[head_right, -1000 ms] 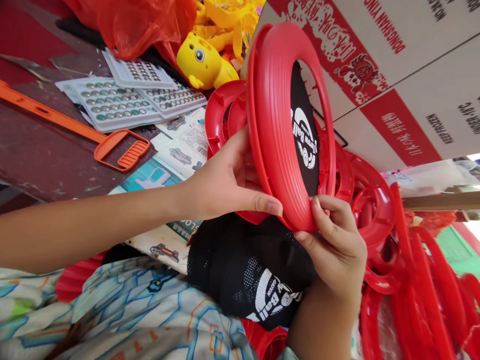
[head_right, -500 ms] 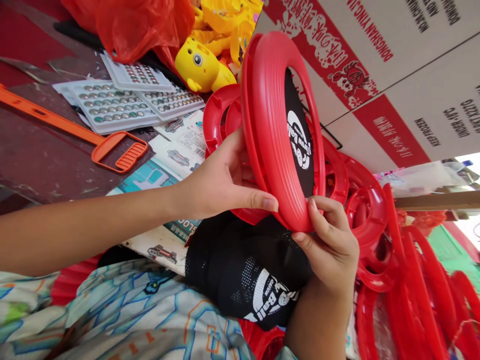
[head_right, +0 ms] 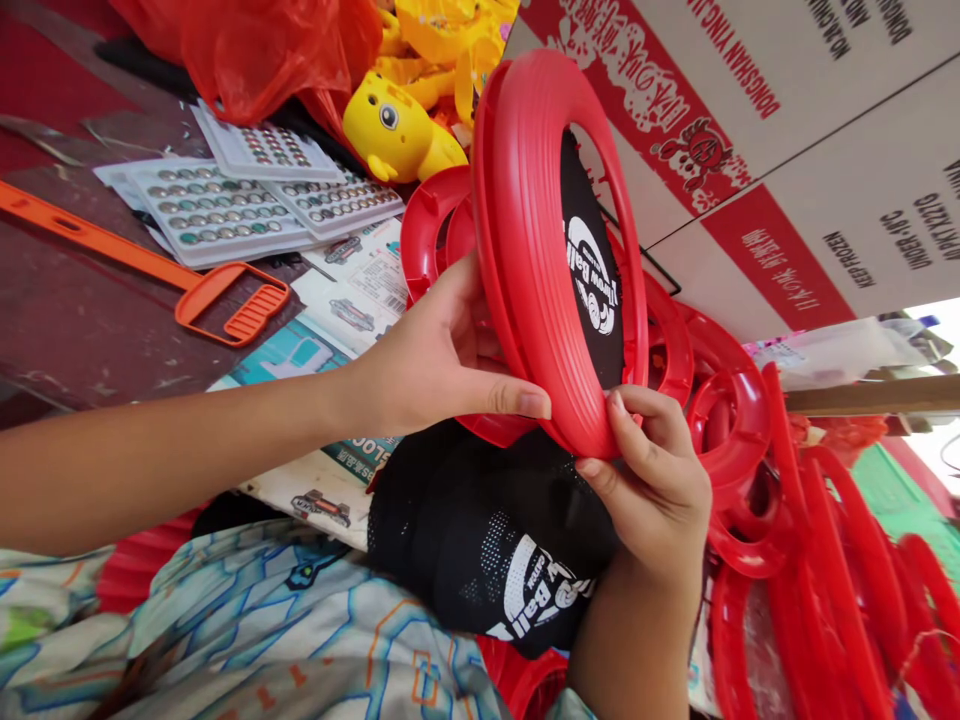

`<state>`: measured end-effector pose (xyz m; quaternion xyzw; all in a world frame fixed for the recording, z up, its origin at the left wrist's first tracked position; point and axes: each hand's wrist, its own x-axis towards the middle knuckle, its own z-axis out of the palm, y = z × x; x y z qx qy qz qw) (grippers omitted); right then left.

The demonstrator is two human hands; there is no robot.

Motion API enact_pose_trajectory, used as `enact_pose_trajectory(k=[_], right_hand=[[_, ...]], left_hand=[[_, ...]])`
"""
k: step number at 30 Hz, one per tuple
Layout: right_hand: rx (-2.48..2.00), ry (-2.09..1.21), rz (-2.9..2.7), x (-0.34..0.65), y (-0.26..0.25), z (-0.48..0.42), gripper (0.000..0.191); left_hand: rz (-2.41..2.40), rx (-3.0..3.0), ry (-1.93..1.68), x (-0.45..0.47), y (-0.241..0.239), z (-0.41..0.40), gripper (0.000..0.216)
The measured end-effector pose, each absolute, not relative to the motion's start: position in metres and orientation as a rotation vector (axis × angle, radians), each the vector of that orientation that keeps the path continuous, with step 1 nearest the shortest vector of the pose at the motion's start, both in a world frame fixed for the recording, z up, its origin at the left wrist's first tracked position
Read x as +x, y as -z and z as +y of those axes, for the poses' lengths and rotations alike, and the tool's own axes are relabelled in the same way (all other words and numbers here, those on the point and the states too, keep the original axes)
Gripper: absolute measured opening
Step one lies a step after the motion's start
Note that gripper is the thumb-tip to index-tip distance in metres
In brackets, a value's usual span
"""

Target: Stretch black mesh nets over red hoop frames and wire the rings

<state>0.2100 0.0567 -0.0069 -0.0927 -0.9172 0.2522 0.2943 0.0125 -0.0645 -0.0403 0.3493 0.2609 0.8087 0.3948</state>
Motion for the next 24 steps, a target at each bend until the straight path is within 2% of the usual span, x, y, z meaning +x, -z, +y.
enact_pose_trajectory(k=[6,13,24], right_hand=[[-0.243,-0.655,-2.483,0.211,0.005,0.059,0.061],[-0.195,-0.625,-2.575,0.214,0.002,0.062,0.064],[-0.064,-0.562,-2.676,0.214,0.000,0.068,0.065]], left_hand=[[0.703,0.861,-2.029,0.011,0.041,-0.065,0.063],[0.669,0.901,-2.045,0.014,0.048,-0.062,0.057],[0.613,0.923,-1.960,0.016,0.058,-0.057,0.062]])
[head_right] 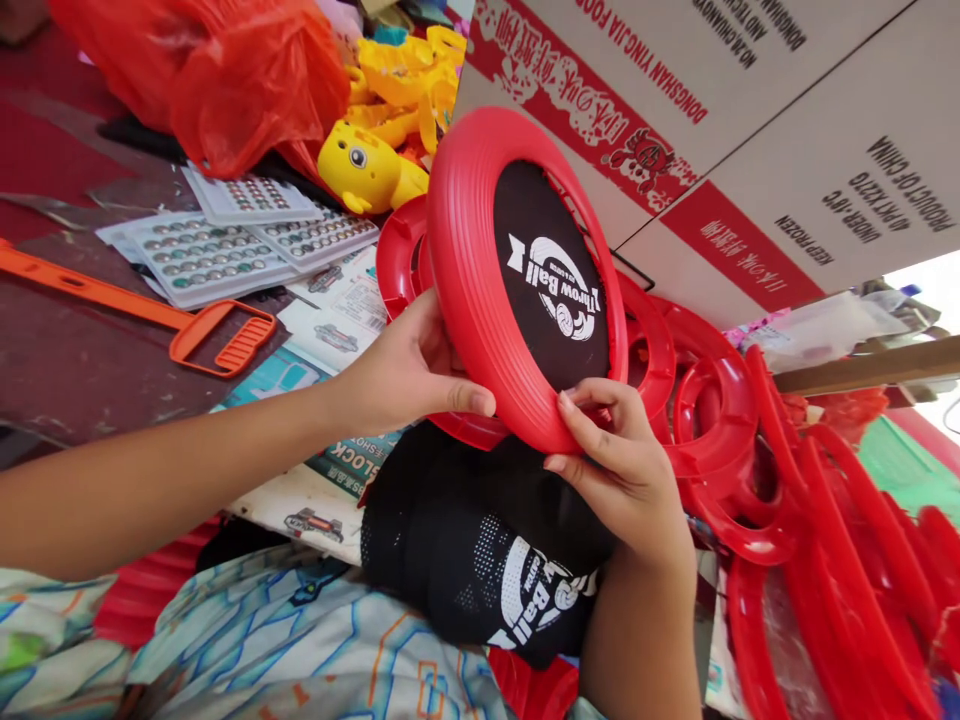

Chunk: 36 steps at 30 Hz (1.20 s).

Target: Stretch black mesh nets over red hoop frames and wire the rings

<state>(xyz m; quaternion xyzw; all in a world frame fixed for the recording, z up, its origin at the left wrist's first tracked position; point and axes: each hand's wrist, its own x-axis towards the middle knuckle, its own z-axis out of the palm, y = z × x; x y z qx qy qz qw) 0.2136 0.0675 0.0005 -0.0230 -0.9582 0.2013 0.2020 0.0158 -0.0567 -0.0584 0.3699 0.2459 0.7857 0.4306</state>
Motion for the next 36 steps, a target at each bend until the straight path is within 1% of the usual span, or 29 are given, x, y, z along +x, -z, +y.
enact_pose_trajectory(k=[2,4,8,10,12,13,14,16,17,18,20,22,23,24,25,27,29,31,33,34,36], right_hand=[[-0.040,-0.507,-2.714,0.215,-0.002,0.068,0.067],[-0.031,-0.427,-2.748,0.215,0.000,0.068,0.068],[-0.003,-0.221,-2.797,0.205,0.012,0.062,0.069],[0.000,-0.140,-2.791,0.200,0.017,0.058,0.064],[0.018,-0.083,-2.808,0.200,0.020,0.055,0.056],[0.020,-0.054,-2.817,0.202,0.020,0.055,0.055],[-0.014,-0.021,-2.796,0.204,0.019,0.056,0.057],[-0.276,-0.001,-2.588,0.211,0.018,0.060,0.069],[-0.451,-0.060,-2.394,0.214,0.018,0.062,0.076],[-0.594,-0.194,-2.178,0.215,0.018,0.064,0.082],[-0.720,-0.690,-1.841,0.215,0.019,0.064,0.084],[-0.672,-1.318,-1.669,0.211,0.020,0.060,0.076],[-0.654,-1.551,-1.594,0.208,0.020,0.056,0.070],[-0.653,-1.712,-1.515,0.205,0.020,0.051,0.063],[-0.655,-1.802,-1.440,0.202,0.019,0.047,0.056],[-0.648,-1.834,-1.324,0.199,0.020,0.039,0.042],[-0.621,-1.796,-1.273,0.197,0.022,0.035,0.034],[-0.590,-1.742,-1.261,0.197,0.027,0.033,0.032],[-0.562,-1.709,-1.271,0.195,0.034,0.030,0.033],[-0.549,-1.707,-1.290,0.194,0.037,0.029,0.033],[-0.511,-1.735,-1.363,0.191,0.040,0.023,0.032]], left_hand=[[0.632,0.927,-1.958,0.016,0.058,-0.057,0.065],[0.658,0.892,-1.976,0.016,0.055,-0.058,0.061],[0.765,0.679,-1.949,0.012,0.050,-0.059,0.037],[0.831,0.565,-1.932,0.011,0.049,-0.059,0.033],[0.867,0.520,-1.921,0.009,0.047,-0.059,0.032],[0.880,0.524,-1.913,0.009,0.045,-0.060,0.032],[0.893,0.524,-1.917,0.009,0.044,-0.060,0.032],[0.921,0.503,-1.959,0.007,0.041,-0.062,0.028],[0.930,0.480,-1.990,0.006,0.040,-0.063,0.025],[0.931,0.453,-2.024,0.004,0.040,-0.064,0.023],[0.912,0.405,-2.087,0.002,0.039,-0.066,0.021],[0.887,0.401,-2.121,0.000,0.040,-0.067,0.021],[0.882,0.412,-2.127,0.001,0.040,-0.068,0.021],[0.887,0.430,-2.126,0.001,0.041,-0.069,0.021],[0.897,0.449,-2.122,0.002,0.042,-0.070,0.021],[0.918,0.484,-2.116,0.004,0.044,-0.072,0.019],[0.939,0.515,-2.126,0.006,0.046,-0.073,0.018],[0.954,0.536,-2.135,0.007,0.050,-0.070,0.019],[0.997,0.586,-2.200,0.004,0.055,-0.066,0.008],[1.035,0.636,-2.237,0.001,0.057,-0.063,0.006],[1.135,0.775,-2.317,-0.009,0.061,-0.058,0.029]])
